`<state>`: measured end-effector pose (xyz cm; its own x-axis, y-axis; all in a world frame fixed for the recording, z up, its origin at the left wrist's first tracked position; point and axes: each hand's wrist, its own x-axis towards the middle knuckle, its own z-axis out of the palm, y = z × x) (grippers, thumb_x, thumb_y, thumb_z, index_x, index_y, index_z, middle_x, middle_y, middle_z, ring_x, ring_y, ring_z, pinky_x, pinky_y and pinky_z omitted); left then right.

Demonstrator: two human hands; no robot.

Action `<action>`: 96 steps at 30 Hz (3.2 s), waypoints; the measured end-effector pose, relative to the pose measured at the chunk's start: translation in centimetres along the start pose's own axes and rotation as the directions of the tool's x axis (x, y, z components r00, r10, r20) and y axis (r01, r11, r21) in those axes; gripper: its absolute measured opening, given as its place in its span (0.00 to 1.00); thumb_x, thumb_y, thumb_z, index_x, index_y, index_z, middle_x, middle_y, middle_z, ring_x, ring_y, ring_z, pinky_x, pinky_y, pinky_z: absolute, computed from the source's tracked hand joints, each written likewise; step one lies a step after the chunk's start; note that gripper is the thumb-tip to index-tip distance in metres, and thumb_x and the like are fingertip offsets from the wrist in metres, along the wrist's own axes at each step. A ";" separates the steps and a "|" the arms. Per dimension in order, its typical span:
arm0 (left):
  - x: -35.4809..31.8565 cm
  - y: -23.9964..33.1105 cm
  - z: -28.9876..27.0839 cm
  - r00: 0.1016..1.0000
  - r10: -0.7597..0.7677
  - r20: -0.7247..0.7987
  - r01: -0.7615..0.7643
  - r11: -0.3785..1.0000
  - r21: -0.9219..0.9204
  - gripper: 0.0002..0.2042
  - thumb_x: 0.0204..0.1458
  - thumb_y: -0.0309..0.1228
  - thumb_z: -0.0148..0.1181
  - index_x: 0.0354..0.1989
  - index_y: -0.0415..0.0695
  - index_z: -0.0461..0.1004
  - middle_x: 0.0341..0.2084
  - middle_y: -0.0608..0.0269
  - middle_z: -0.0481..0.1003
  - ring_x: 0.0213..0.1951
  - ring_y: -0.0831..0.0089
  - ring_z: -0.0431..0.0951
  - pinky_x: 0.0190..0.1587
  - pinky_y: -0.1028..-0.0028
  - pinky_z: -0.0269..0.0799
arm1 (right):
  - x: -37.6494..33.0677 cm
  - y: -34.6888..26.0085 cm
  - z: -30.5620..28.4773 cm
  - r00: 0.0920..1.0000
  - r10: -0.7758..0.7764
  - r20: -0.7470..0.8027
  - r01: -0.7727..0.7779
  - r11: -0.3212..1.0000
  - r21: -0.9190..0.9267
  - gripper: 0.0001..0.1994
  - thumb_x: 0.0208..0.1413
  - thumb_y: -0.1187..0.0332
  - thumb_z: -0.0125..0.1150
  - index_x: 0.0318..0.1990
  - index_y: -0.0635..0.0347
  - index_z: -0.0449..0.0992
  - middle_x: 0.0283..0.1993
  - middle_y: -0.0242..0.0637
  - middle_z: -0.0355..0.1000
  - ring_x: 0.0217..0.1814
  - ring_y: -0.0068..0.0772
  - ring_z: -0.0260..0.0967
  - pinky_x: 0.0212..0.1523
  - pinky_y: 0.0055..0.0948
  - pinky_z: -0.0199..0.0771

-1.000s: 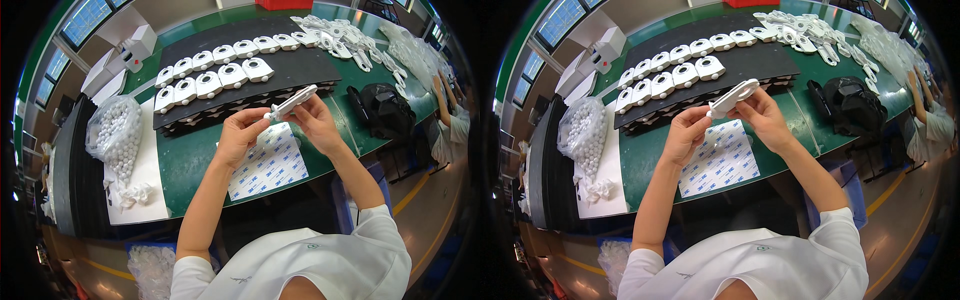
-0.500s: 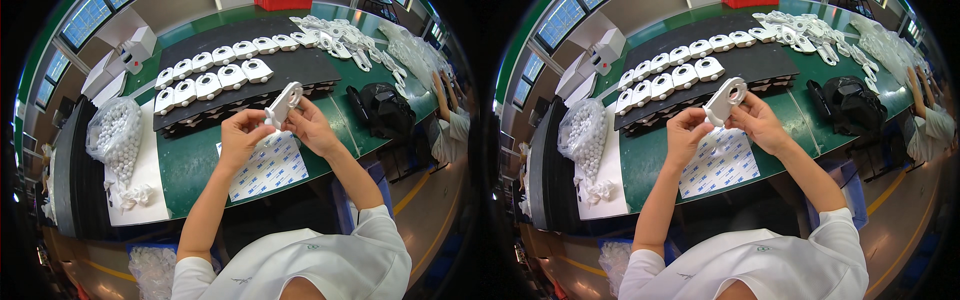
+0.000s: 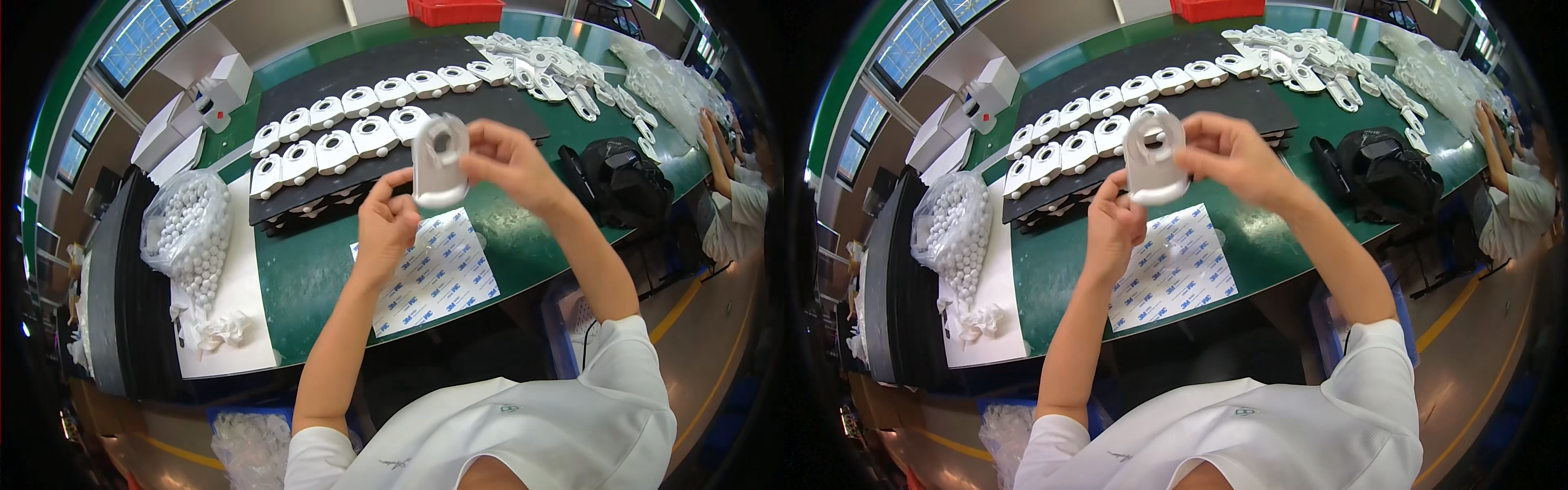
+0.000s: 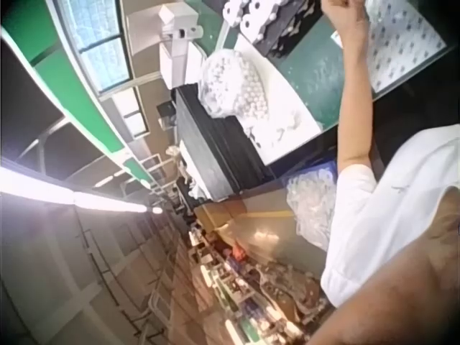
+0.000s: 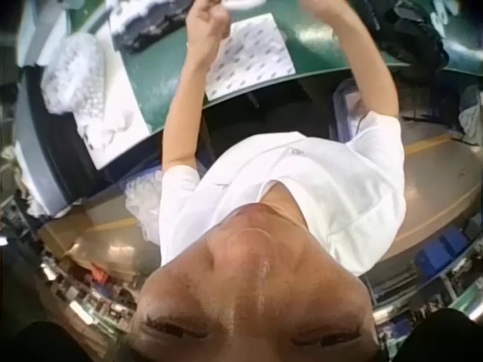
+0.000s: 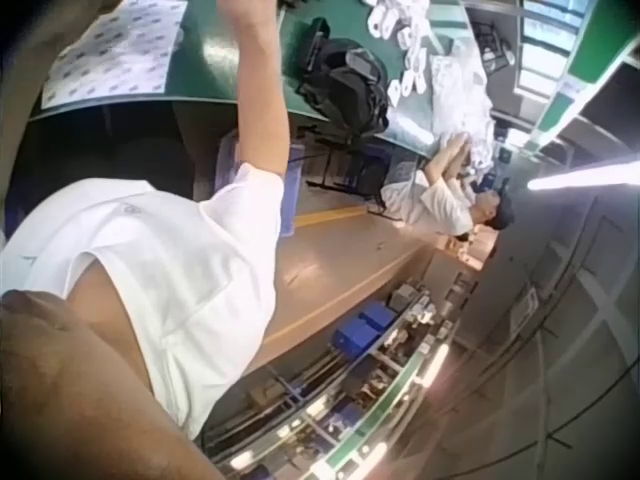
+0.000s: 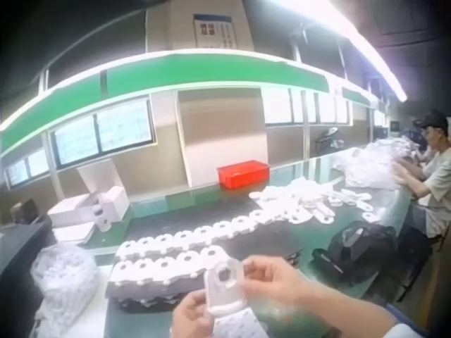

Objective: Assembling small white plastic components by applying adhesive stickers and placing them into a partitioned tray.

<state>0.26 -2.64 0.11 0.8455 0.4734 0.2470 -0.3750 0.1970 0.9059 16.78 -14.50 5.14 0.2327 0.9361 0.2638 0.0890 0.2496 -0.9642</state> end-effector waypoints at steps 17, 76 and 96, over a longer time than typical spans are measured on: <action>0.7 -0.6 -3.4 0.923 -0.385 -0.019 0.185 0.485 -0.855 0.12 0.53 0.18 0.43 0.46 0.37 0.62 0.35 0.54 0.65 0.28 0.75 0.62 0.21 0.83 0.58 | 7.1 1.4 -9.5 0.901 0.151 -0.407 -0.390 0.695 -0.605 0.16 0.50 0.59 0.57 0.36 0.66 0.76 0.30 0.35 0.73 0.25 0.21 0.68 0.25 0.19 0.68; 0.8 -0.3 -2.5 0.942 -0.322 -0.099 0.208 0.787 -0.581 0.12 0.49 0.33 0.60 0.40 0.44 0.71 0.32 0.66 0.68 0.23 0.84 0.59 0.13 0.88 0.47 | -4.6 5.0 5.5 0.984 0.161 -0.077 -0.174 0.961 -0.217 0.05 0.54 0.75 0.50 0.38 0.62 0.67 0.28 0.27 0.66 0.28 0.14 0.61 0.30 0.16 0.62; 0.8 0.0 -1.9 0.935 -0.332 -0.127 0.215 0.812 -0.543 0.12 0.50 0.29 0.58 0.43 0.43 0.71 0.37 0.63 0.72 0.22 0.86 0.61 0.13 0.89 0.48 | -5.0 5.5 5.6 0.999 0.046 0.001 -0.041 0.902 -0.429 0.08 0.55 0.76 0.48 0.42 0.61 0.66 0.34 0.32 0.68 0.31 0.18 0.63 0.31 0.18 0.63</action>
<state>0.22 -0.62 -0.39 0.8664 0.4862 -0.1135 -0.3293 0.7274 0.6021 10.70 -16.43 -1.66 0.2355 0.9469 0.2190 0.4866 0.0802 -0.8700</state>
